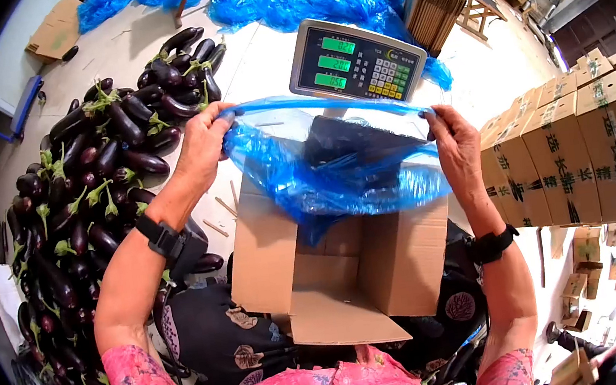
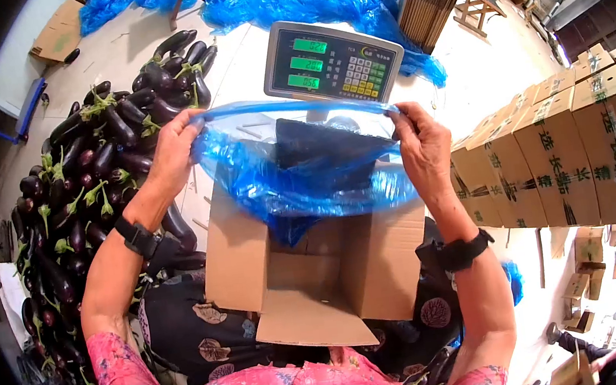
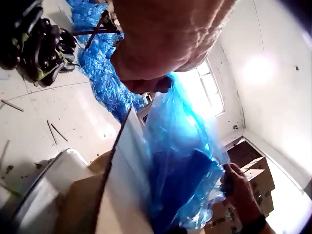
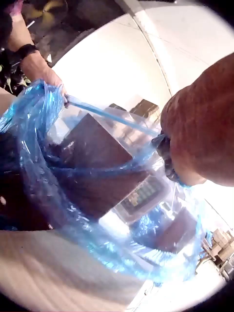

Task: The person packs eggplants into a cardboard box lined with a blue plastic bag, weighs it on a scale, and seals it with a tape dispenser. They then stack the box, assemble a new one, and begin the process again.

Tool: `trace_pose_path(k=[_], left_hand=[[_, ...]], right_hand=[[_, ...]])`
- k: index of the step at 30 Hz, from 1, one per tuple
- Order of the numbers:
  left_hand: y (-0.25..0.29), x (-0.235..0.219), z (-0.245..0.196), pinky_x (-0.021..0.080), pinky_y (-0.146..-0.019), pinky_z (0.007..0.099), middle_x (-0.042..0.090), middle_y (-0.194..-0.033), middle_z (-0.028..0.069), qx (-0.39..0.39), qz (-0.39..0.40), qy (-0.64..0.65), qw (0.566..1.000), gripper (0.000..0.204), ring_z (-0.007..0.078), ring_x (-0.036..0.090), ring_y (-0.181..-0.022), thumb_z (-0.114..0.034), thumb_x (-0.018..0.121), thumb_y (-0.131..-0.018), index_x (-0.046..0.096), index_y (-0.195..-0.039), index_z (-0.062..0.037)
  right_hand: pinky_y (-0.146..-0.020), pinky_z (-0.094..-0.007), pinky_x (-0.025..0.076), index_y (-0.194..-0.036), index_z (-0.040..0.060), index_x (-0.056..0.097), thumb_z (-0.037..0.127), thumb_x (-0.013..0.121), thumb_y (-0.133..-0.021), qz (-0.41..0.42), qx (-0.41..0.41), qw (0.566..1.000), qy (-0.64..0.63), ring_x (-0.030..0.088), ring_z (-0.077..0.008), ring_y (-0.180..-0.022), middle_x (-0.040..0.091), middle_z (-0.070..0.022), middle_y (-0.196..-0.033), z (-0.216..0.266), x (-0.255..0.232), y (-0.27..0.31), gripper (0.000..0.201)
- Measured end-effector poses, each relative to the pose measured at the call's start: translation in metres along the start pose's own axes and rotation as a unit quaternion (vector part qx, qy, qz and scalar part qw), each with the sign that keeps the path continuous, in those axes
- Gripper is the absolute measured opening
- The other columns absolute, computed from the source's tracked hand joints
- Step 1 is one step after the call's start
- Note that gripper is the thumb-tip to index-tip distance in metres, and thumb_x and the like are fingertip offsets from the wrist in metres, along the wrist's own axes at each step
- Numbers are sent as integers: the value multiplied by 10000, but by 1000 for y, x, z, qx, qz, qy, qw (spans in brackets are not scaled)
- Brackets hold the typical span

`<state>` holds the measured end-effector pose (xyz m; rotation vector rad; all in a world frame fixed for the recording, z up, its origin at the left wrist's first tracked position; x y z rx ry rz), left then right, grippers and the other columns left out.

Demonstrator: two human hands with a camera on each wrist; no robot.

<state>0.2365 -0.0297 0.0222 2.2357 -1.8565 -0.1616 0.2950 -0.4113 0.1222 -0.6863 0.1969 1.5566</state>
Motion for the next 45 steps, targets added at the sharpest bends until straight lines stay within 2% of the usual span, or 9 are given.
trace_pose_path(k=[5,12,16,18,22,28,35,41,45], left_hand=[[-40,4,-2,475,-526,279,645,-767,44,235,-39,-247,939,191,106,554,-595,-37,533,-921,676,-1044,-3],[-39,-2,92,514,-539,286,647,-705,56,54,124,-305,943,252,117,597,-564,-16,475,-887,680,-1034,-17],[4,-21,118,518,-551,256,661,-741,47,-63,146,-192,968,230,101,595,-586,-22,511,-873,687,-1021,-26],[20,-29,127,537,-594,277,690,-776,85,-68,156,-238,956,203,145,639,-651,-33,556,-864,681,-1022,-18],[35,-37,44,550,-815,301,684,-975,92,158,-52,-318,933,262,186,668,-951,-59,641,-888,641,-1147,-16],[81,63,-69,471,-1003,425,562,-1251,145,447,48,-424,786,582,329,543,-1182,-129,797,-754,576,-1287,-54],[90,107,-4,409,-862,470,594,-864,56,409,283,-535,683,102,288,561,-959,-97,663,-799,634,-897,-102],[111,91,-10,486,-714,417,614,-793,82,320,373,-444,750,146,311,601,-827,-88,724,-771,623,-876,-82],[128,76,-33,508,-702,404,618,-766,108,123,419,-379,816,168,312,613,-765,-119,735,-813,645,-934,-45]], right_hand=[[-566,-241,432,-995,-1,715,123,656,-952,-5,0,999,38,515,-59,-614,582,-6,-646,-38,14,-33,144],[-649,-329,485,-951,-38,712,156,652,-870,275,64,957,71,583,-118,-703,660,-125,-709,-148,62,-16,218],[-737,-399,512,-1015,20,692,58,582,-833,251,51,942,216,671,-316,-787,690,-189,-836,-156,34,-4,216],[-806,-440,502,-1016,38,669,17,585,-838,185,-90,913,351,638,-380,-889,660,-168,-887,-97,19,2,198],[-775,-419,516,-1009,45,631,66,675,-866,84,-105,941,310,643,-343,-906,624,-158,-1060,-51,-9,16,151],[-702,-392,530,-1040,29,622,171,777,-824,94,-131,962,218,652,-285,-845,606,-157,-1085,35,16,57,302],[-821,-422,494,-1014,47,606,163,791,-786,141,-280,898,310,631,-336,-862,616,-114,-945,79,51,82,316],[-799,-440,532,-929,56,626,183,770,-784,482,-132,778,380,654,-360,-918,656,-137,-957,2,112,113,240],[-735,-429,528,-908,80,637,178,779,-761,448,-197,805,337,634,-323,-877,618,-116,-891,31,82,147,226]])
Point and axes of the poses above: each hand's wrist, its own y-axis away from the middle knuckle, its own x-axis out of the palm, z = x × y, the point moved 8 cm from there along -y, towards the middle knuckle
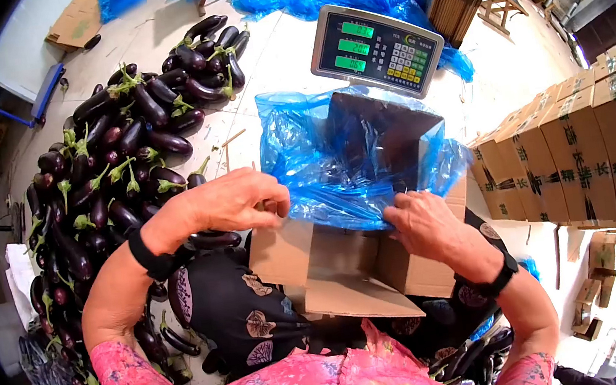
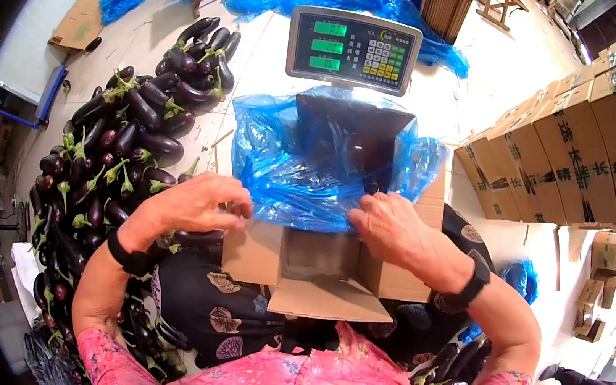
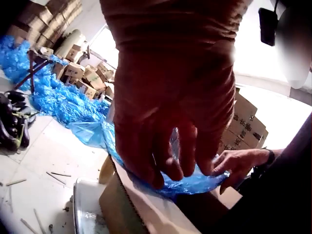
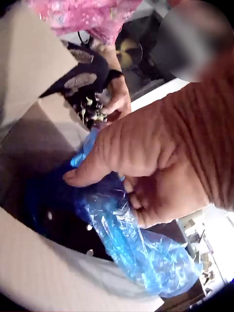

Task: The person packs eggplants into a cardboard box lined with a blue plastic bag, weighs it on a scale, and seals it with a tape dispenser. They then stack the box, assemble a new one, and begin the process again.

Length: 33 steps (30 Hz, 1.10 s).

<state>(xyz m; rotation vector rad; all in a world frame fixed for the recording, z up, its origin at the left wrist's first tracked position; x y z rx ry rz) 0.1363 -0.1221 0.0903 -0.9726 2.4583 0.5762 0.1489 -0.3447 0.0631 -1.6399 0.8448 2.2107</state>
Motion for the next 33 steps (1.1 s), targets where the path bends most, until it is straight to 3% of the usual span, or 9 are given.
trace_pose_path(k=[2,7,13,17,21,25,27,31,33], left_hand=[[5,7,-4,520,-699,416,616,-790,123,-22,23,50,998,179,322,624,-752,-123,702,-854,657,-1006,-40],[-45,-19,-40,535,-732,447,641,-887,138,57,-209,-244,945,263,324,670,-835,-136,670,-856,648,-1108,-67],[-131,33,14,532,-735,446,583,-967,134,49,-61,-447,891,177,333,624,-925,-81,653,-809,690,-982,-79],[-119,39,12,513,-800,426,573,-1010,131,61,-59,-391,917,126,331,579,-1006,-77,631,-803,691,-914,-69],[-111,37,-15,512,-812,395,552,-998,110,196,-88,-308,927,61,303,559,-1021,-49,624,-812,628,-871,-59],[-99,16,-36,497,-706,407,613,-854,133,85,-51,-120,988,47,333,616,-805,-21,606,-843,575,-878,-22],[-88,1,-48,490,-685,428,612,-774,147,111,-109,-110,982,82,363,629,-772,-33,619,-847,552,-890,-14],[-92,-6,-38,530,-790,437,627,-1018,143,112,-159,-193,962,236,367,637,-956,-88,682,-826,605,-1048,-66],[-103,6,-31,546,-833,425,598,-1158,129,98,-173,-229,953,373,351,621,-1038,-102,716,-804,621,-1164,-99]], right_hand=[[-740,-416,519,-926,90,637,187,778,-750,-29,-33,999,-9,616,-305,-871,608,-104,-891,28,-18,21,246],[-760,-411,513,-942,93,631,191,705,-795,13,-87,996,-28,626,-292,-880,615,-94,-900,75,1,36,192],[-664,-396,559,-867,52,655,104,661,-777,47,-44,998,26,692,-276,-800,631,-109,-784,54,25,42,104],[-707,-441,540,-866,62,623,208,712,-809,30,44,991,-122,645,-335,-876,609,-131,-892,36,8,56,180],[-947,-443,481,-1142,-5,556,278,806,-777,-211,43,963,-163,567,-437,-1113,579,-251,-1176,1,-30,32,525],[-997,-429,461,-1351,-84,435,394,839,-750,-156,181,903,-356,560,-433,-1200,557,-321,-1289,-45,30,-11,868],[-973,-431,475,-1383,-139,372,437,832,-744,-123,216,877,-412,579,-456,-1181,573,-365,-1258,-50,49,-24,976],[-851,-398,531,-1078,-27,687,326,741,-830,-75,269,828,-487,694,-355,-975,677,-264,-1140,-71,81,-39,435],[-814,-398,532,-930,17,725,241,700,-858,-154,271,833,-457,698,-306,-915,695,-204,-1049,-61,55,-33,237]])
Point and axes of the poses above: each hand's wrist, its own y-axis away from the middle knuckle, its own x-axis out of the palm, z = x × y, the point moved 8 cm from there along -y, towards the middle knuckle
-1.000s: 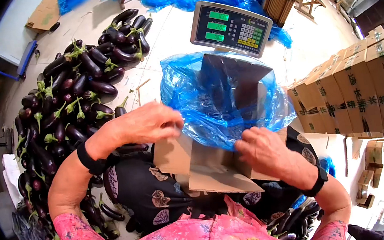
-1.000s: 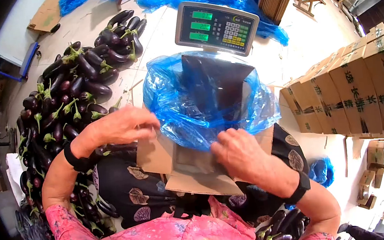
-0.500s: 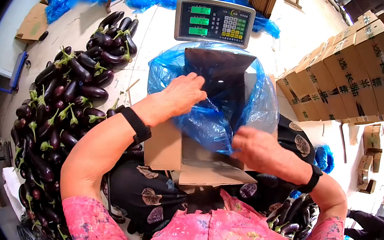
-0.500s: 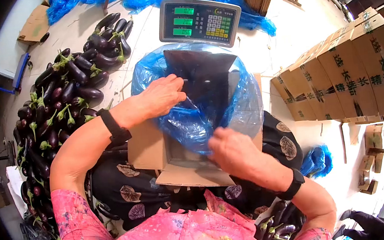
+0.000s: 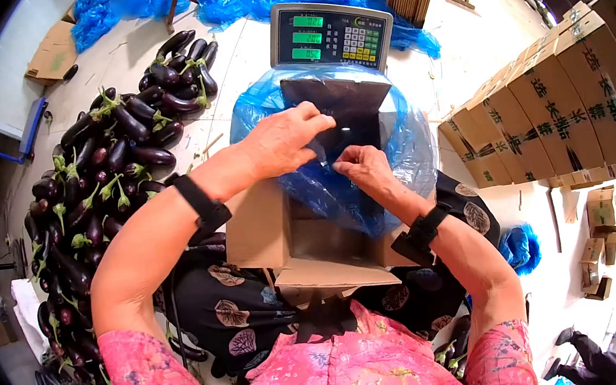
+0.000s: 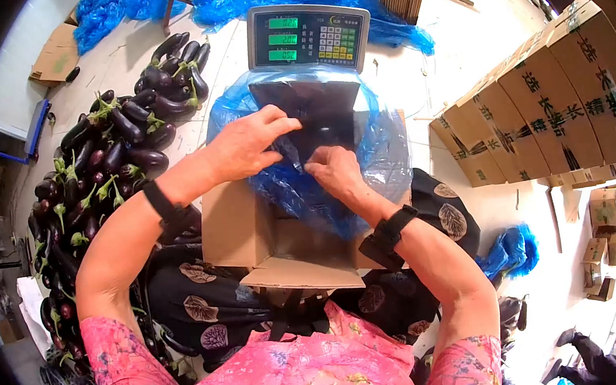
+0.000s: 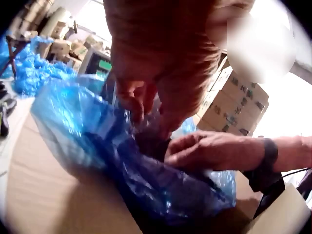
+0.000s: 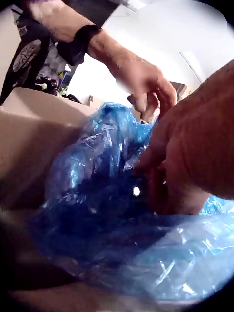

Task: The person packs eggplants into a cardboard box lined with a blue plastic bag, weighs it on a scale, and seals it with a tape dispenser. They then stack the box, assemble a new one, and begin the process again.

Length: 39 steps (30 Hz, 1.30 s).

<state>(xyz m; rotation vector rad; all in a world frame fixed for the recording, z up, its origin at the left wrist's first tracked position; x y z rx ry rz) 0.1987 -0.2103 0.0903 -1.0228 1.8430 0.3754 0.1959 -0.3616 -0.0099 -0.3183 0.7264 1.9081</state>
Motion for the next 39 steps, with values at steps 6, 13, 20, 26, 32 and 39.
trace_pose_path(k=[6,13,20,26,32,39], left_hand=[[-7,34,8,543,-917,374,561,-1234,54,33,81,-66,994,403,289,508,-1207,-56,791,-709,653,-1082,-115],[-12,51,31,562,-850,435,604,-1106,93,-48,45,-118,991,520,317,574,-1129,-61,767,-730,589,-1213,-138],[-5,67,41,571,-830,443,600,-1103,104,-27,20,-150,988,293,344,567,-1116,-57,708,-746,674,-1031,-115],[-1,20,42,543,-745,435,661,-852,159,-44,-65,77,994,134,345,668,-875,-70,623,-808,631,-942,-57],[38,-54,-6,500,-667,393,623,-724,145,-90,39,209,973,103,325,632,-696,-80,610,-869,575,-940,-15],[126,-86,-56,463,-674,415,621,-731,141,-104,200,166,960,106,341,614,-705,-70,631,-845,566,-898,-7]], right_hand=[[-786,-417,502,-1000,-7,605,153,633,-926,-42,-176,976,-122,646,-308,-847,658,-199,-919,61,-15,41,178],[-894,-469,518,-1073,-6,629,264,716,-833,-99,-48,962,251,661,-395,-1010,683,-230,-1007,0,-2,-12,372],[-850,-460,519,-939,29,714,236,670,-830,1,-81,993,84,667,-392,-952,693,-221,-971,19,2,-10,238],[-895,-335,487,-1086,-14,609,280,744,-847,36,-103,984,-143,626,-204,-979,667,-121,-1024,19,-9,5,402],[-878,-333,501,-1136,13,652,269,824,-808,221,-125,966,-53,647,-166,-987,716,-88,-1021,71,-1,70,451],[-694,-428,512,-887,42,634,111,782,-759,203,-410,865,205,622,-346,-824,642,-110,-963,119,-17,161,207]])
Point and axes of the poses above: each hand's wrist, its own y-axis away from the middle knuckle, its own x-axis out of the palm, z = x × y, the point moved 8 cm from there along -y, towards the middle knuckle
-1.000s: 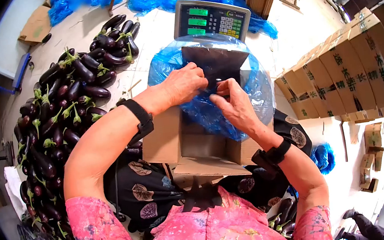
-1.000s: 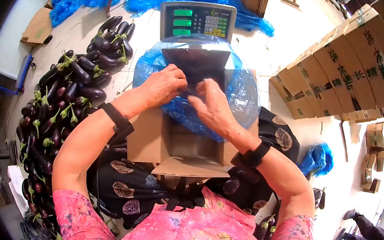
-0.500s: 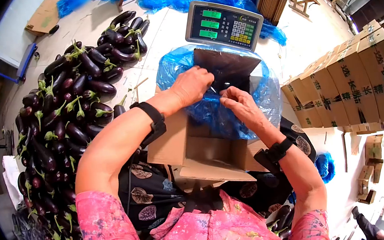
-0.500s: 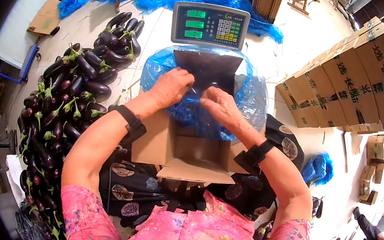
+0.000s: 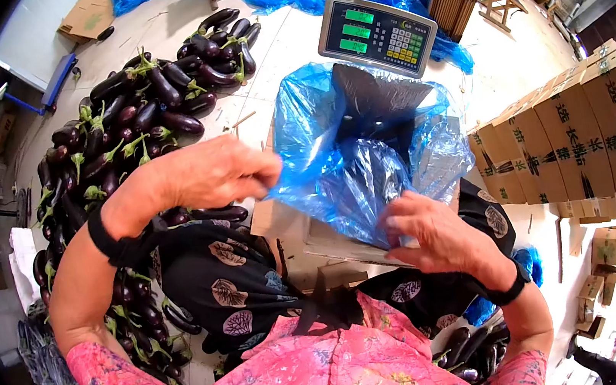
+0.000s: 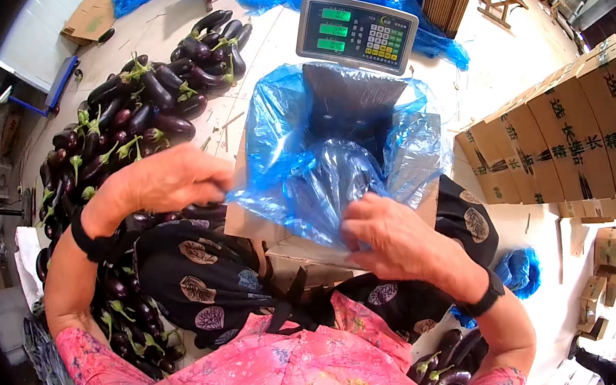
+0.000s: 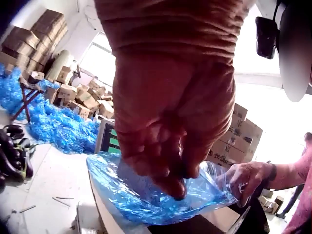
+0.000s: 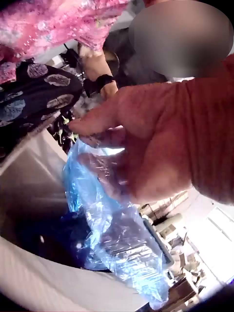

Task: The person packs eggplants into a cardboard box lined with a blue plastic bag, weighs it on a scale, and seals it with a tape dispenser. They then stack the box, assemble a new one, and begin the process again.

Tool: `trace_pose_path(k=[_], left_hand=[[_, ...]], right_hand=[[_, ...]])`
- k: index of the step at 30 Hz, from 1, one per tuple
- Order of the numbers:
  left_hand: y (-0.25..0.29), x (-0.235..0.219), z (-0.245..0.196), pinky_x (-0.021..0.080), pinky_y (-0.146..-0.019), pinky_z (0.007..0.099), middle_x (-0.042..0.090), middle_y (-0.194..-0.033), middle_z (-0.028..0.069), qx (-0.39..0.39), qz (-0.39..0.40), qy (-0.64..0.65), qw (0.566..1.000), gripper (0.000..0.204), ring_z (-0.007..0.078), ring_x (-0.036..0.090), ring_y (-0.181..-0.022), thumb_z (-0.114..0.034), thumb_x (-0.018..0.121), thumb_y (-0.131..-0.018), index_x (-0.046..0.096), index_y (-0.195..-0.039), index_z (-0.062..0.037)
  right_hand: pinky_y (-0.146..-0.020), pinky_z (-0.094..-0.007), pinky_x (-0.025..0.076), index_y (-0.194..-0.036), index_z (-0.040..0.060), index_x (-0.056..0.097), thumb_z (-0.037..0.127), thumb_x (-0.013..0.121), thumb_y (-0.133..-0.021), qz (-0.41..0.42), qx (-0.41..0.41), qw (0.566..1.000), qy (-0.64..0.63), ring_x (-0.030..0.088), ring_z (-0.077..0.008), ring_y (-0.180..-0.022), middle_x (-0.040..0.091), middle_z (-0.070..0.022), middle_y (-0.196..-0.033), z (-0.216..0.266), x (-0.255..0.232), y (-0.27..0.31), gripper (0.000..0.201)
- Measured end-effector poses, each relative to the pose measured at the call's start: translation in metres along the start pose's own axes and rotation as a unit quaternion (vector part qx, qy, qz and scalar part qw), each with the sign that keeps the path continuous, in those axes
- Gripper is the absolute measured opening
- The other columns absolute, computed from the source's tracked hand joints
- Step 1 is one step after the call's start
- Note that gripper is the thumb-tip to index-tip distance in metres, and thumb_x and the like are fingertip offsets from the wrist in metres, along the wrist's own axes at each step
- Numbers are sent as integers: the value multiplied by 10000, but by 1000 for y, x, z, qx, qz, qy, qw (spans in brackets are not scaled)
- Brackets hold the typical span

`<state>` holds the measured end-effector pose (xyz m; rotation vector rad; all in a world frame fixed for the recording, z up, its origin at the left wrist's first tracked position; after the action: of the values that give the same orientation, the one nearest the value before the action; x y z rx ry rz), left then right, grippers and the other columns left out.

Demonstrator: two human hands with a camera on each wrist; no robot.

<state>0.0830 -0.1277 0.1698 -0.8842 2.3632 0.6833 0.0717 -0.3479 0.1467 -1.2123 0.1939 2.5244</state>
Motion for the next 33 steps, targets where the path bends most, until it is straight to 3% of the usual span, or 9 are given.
trace_pose_path(k=[4,13,19,21,22,23,25,29,33], left_hand=[[31,23,33,463,-681,412,638,-766,161,-95,81,-24,992,139,351,628,-757,-118,668,-839,598,-909,-20],[72,67,126,485,-698,337,661,-755,96,-163,101,79,978,190,174,611,-719,-148,695,-821,649,-921,8],[41,142,157,506,-729,332,700,-780,103,-202,167,101,960,243,190,651,-744,-201,681,-842,706,-1006,-23],[43,150,149,507,-871,315,666,-1136,163,-45,109,-78,990,333,255,619,-1092,-180,664,-853,716,-1175,-112],[40,173,184,508,-864,312,658,-1171,141,-62,110,64,990,344,248,615,-1094,-174,653,-862,707,-1194,-101],[35,175,195,508,-850,303,664,-1172,113,-121,110,131,978,349,225,617,-1056,-167,644,-869,700,-1203,-84],[29,155,188,506,-817,278,689,-1138,51,-281,90,185,937,352,163,630,-939,-150,628,-879,688,-1210,-45],[24,141,200,514,-695,240,650,-1145,80,-137,-79,658,736,508,136,634,-918,-213,619,-936,480,-1374,1],[20,106,167,527,-661,251,666,-1035,84,-189,-107,416,883,451,133,640,-788,-287,622,-960,538,-1287,12]], right_hand=[[-633,-419,500,-939,77,574,68,695,-788,3,89,995,47,635,-315,-753,590,-90,-827,8,23,20,194],[-624,-346,485,-927,74,553,148,589,-837,85,-42,986,140,598,-214,-723,515,-59,-787,84,67,21,123],[-702,-368,516,-994,69,632,159,584,-854,296,152,941,68,647,-263,-808,622,-110,-880,0,171,53,173],[-783,-432,522,-1034,49,656,141,578,-841,135,91,966,201,654,-316,-910,668,-154,-923,-24,177,57,227],[-865,-469,499,-1045,32,652,132,581,-824,97,84,965,227,637,-347,-986,668,-184,-945,-33,179,64,252],[-923,-476,473,-1056,17,648,123,586,-804,116,218,960,131,622,-362,-1003,652,-214,-1006,-65,192,73,280],[-927,-471,473,-1076,-11,636,135,592,-837,63,133,951,272,618,-381,-1009,640,-234,-1035,-64,186,93,283],[-911,-471,489,-1047,-3,652,163,612,-885,117,252,947,158,623,-396,-1023,650,-229,-1035,-50,169,128,236],[-830,-452,526,-1149,27,639,148,617,-891,179,436,882,-20,648,-386,-987,653,-245,-1108,-24,107,122,286]])
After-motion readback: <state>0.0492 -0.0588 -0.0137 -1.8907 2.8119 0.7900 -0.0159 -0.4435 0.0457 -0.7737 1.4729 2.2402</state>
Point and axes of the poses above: each hand's wrist, its own y-axis away from the middle knuckle, its own x-axis out of the palm, z = x × y, the point moved 8 cm from there along -y, towards the middle knuckle
